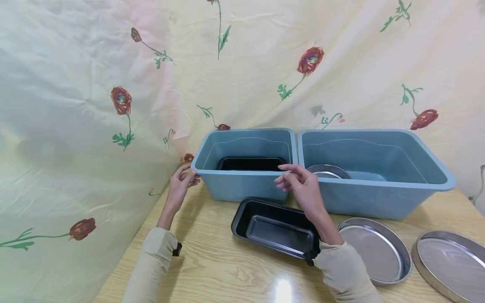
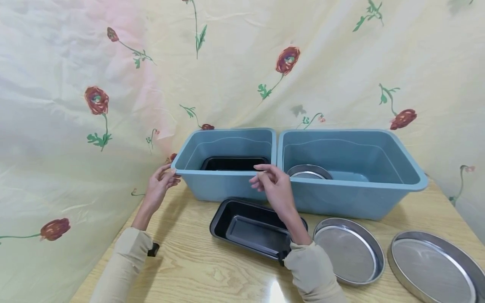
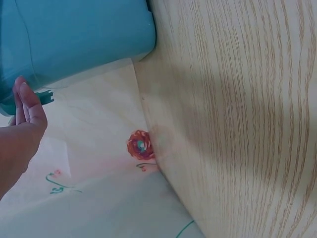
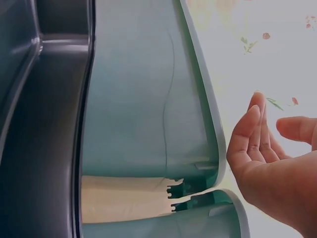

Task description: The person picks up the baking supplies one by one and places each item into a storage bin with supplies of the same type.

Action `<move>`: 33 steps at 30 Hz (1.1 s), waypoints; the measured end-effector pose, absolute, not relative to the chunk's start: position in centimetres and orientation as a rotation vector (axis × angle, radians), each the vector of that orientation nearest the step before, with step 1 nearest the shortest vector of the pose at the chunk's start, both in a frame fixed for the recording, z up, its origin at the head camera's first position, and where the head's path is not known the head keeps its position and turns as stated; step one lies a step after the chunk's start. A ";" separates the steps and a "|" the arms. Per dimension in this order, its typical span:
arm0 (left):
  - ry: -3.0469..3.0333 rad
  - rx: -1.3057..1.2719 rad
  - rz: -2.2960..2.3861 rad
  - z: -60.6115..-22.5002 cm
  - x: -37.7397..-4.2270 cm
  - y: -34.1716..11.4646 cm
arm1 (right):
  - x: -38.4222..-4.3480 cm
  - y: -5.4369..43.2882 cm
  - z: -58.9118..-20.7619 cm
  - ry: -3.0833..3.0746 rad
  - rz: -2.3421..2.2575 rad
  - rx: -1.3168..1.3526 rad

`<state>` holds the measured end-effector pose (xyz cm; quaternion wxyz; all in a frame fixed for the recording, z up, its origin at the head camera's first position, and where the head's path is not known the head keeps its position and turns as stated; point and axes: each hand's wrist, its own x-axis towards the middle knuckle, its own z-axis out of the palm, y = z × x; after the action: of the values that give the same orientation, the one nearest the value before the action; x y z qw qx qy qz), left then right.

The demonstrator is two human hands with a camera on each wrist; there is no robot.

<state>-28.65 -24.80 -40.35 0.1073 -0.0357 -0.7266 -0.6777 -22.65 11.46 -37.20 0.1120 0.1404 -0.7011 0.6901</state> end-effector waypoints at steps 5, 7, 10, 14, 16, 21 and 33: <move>-2.133 -0.105 -2.002 -40.3 -28.7 -24.7 | -21.8 11.9 -37.8 -2.072 2.006 0.416; -2.136 -0.105 -2.002 -40.2 -28.7 -24.7 | -21.5 12.1 -38.0 -2.078 1.992 0.413; -2.135 -0.106 -2.010 -40.2 -28.7 -24.7 | -21.1 12.3 -38.3 -2.100 1.965 0.402; -2.128 -0.106 -2.020 -40.3 -28.7 -24.8 | -20.6 12.6 -38.7 -2.129 1.942 0.383; -2.126 -0.107 -2.020 -40.3 -28.7 -24.8 | -20.4 12.7 -38.8 -2.137 1.942 0.374; -2.121 -0.108 -2.022 -40.3 -28.7 -24.8 | -20.0 12.8 -39.1 -2.158 1.940 0.355; -2.128 -0.120 -2.005 -40.4 -28.9 -24.9 | -18.6 13.5 -40.2 -2.239 1.832 0.345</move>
<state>-28.90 -24.95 -40.39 0.1073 -0.0407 -0.7231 -0.6812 -18.58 13.55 -40.24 0.1137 0.1177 -0.7635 0.6248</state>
